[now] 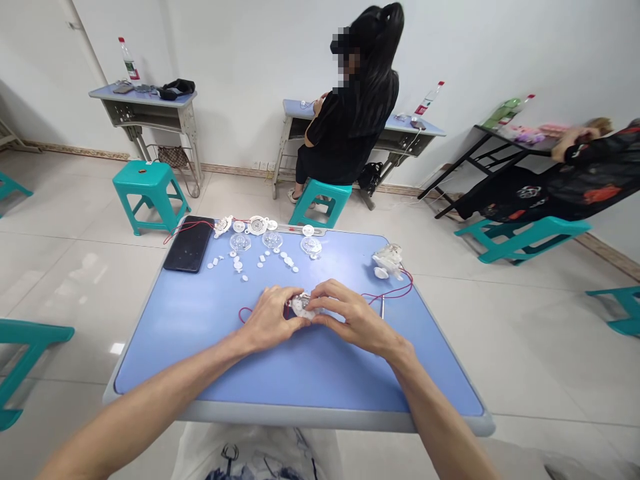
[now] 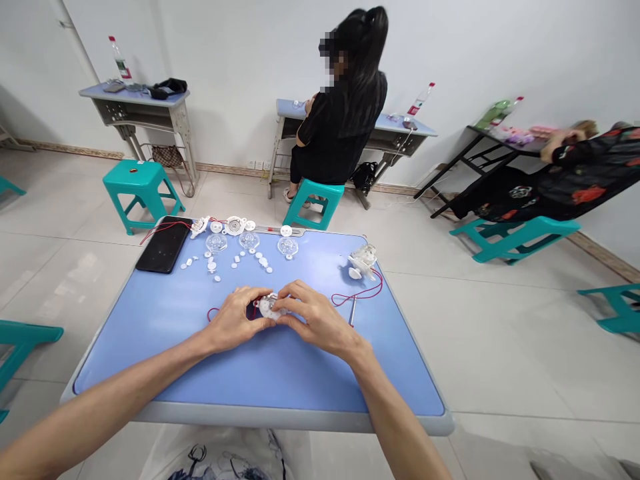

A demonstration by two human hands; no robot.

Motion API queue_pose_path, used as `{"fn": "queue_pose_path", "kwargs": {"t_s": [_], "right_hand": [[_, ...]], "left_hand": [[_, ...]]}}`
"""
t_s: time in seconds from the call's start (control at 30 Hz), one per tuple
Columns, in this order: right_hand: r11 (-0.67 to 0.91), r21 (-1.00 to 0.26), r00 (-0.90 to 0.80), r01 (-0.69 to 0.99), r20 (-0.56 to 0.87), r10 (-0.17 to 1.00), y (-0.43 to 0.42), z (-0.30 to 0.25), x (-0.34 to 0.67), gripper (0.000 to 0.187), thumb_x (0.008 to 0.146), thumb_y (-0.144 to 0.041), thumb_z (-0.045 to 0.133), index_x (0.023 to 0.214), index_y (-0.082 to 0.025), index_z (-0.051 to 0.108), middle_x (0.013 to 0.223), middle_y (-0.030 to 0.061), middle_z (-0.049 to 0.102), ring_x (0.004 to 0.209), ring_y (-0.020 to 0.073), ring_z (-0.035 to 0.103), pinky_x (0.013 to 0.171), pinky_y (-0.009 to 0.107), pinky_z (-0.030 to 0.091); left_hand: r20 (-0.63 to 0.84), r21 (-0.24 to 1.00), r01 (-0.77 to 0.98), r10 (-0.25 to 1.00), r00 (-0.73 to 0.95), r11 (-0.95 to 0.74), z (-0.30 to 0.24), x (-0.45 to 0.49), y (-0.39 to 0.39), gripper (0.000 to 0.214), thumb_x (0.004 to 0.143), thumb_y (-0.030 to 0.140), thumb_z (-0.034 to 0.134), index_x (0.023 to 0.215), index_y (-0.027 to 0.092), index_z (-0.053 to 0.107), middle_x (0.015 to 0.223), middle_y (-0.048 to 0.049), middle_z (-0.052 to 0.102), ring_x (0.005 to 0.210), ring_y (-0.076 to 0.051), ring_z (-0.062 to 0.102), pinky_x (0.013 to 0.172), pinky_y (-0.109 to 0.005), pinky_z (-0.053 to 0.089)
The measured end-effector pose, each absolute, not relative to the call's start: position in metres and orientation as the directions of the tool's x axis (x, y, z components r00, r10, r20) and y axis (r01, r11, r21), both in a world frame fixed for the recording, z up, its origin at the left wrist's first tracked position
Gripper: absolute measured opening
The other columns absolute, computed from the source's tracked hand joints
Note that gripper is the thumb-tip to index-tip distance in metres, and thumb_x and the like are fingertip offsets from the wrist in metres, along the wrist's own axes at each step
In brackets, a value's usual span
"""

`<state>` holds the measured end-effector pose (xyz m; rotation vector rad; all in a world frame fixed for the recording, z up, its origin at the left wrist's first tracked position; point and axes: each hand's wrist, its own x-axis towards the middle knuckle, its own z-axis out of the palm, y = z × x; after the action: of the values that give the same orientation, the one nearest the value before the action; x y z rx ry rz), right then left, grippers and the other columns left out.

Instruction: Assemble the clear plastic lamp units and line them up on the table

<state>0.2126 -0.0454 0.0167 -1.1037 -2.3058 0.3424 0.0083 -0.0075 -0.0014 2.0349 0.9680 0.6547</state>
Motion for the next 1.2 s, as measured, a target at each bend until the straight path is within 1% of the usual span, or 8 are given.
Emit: {"fn": "queue_pose_path", "kwargs": {"t_s": [0.23, 0.47, 0.63, 0.77, 0.87, 1.1, 1.2], "right_hand": [[0.617, -0.473, -0.484, 0.629, 0.383, 0.787, -0.046, 0.018, 0.212, 0.016, 0.095, -0.025, 0.054, 0.105, -0.026, 0.065, 0.102, 0.0084, 0.062, 0.093, 0.0205, 0.060, 0.078, 0.038, 0.055], [0.636, -0.477, -0.475, 0.607, 0.425, 0.771, -0.047, 0.021, 0.211, 0.017, 0.093, -0.021, 0.056, 0.107, -0.025, 0.064, 0.102, 0.0076, 0.061, 0.095, 0.0204, 0.058, 0.079, 0.038, 0.054], [0.645, -0.475, -0.460, 0.598, 0.457, 0.762, -0.047, 0.025, 0.208, 0.019, 0.090, -0.018, 0.056, 0.106, -0.025, 0.064, 0.096, 0.0068, 0.063, 0.089, 0.0202, 0.059, 0.075, 0.038, 0.054], [0.646, -0.509, -0.440, 0.569, 0.475, 0.762, -0.047, 0.027, 0.206, 0.020, 0.089, -0.017, 0.056, 0.105, -0.024, 0.065, 0.090, 0.0061, 0.066, 0.084, 0.0192, 0.061, 0.073, 0.037, 0.054], [0.609, -0.547, -0.398, 0.575, 0.463, 0.792, -0.046, 0.028, 0.208, 0.018, 0.089, -0.019, 0.056, 0.102, -0.024, 0.067, 0.088, 0.0060, 0.067, 0.083, 0.0190, 0.063, 0.073, 0.035, 0.054], [0.542, -0.610, -0.301, 0.578, 0.458, 0.836, -0.040, 0.030, 0.217, 0.013, 0.087, -0.023, 0.061, 0.097, -0.021, 0.069, 0.089, 0.0059, 0.070, 0.084, 0.0180, 0.066, 0.076, 0.034, 0.055], [0.482, -0.619, -0.208, 0.620, 0.462, 0.862, -0.032, 0.028, 0.224, 0.012, 0.087, -0.024, 0.061, 0.095, -0.021, 0.069, 0.091, 0.0060, 0.070, 0.085, 0.0181, 0.066, 0.078, 0.035, 0.054]], "left_hand": [[0.106, 0.829, 0.408, 0.824, 0.556, -0.382, 0.000, 0.009, -0.008, 0.041, 0.077, 0.035, 0.074, 0.114, 0.021, 0.065, 0.106, -0.0051, 0.070, 0.096, -0.023, 0.063, 0.091, -0.038, 0.044], [0.104, 0.835, 0.407, 0.834, 0.543, -0.370, 0.001, 0.010, -0.008, 0.042, 0.076, 0.033, 0.075, 0.114, 0.020, 0.065, 0.107, -0.0052, 0.071, 0.098, -0.024, 0.062, 0.092, -0.038, 0.044], [0.114, 0.834, 0.408, 0.839, 0.533, -0.372, 0.002, 0.010, -0.009, 0.041, 0.076, 0.032, 0.075, 0.115, 0.021, 0.064, 0.107, -0.0042, 0.071, 0.098, -0.023, 0.062, 0.091, -0.038, 0.044], [0.101, 0.833, 0.420, 0.846, 0.524, -0.359, 0.002, 0.010, -0.009, 0.043, 0.075, 0.033, 0.076, 0.115, 0.021, 0.065, 0.106, -0.0045, 0.071, 0.097, -0.023, 0.062, 0.090, -0.038, 0.045], [0.101, 0.833, 0.421, 0.845, 0.524, -0.360, 0.001, 0.010, -0.008, 0.044, 0.074, 0.032, 0.076, 0.115, 0.021, 0.065, 0.106, -0.0046, 0.070, 0.096, -0.023, 0.062, 0.090, -0.038, 0.045], [0.128, 0.825, 0.419, 0.849, 0.513, -0.378, 0.000, 0.010, -0.003, 0.043, 0.074, 0.028, 0.074, 0.116, 0.021, 0.064, 0.107, -0.0052, 0.070, 0.096, -0.024, 0.061, 0.089, -0.039, 0.046], [0.121, 0.833, 0.410, 0.846, 0.520, -0.372, -0.001, 0.009, -0.003, 0.044, 0.074, 0.028, 0.074, 0.117, 0.020, 0.065, 0.108, -0.0052, 0.070, 0.099, -0.024, 0.061, 0.091, -0.039, 0.045]]}}
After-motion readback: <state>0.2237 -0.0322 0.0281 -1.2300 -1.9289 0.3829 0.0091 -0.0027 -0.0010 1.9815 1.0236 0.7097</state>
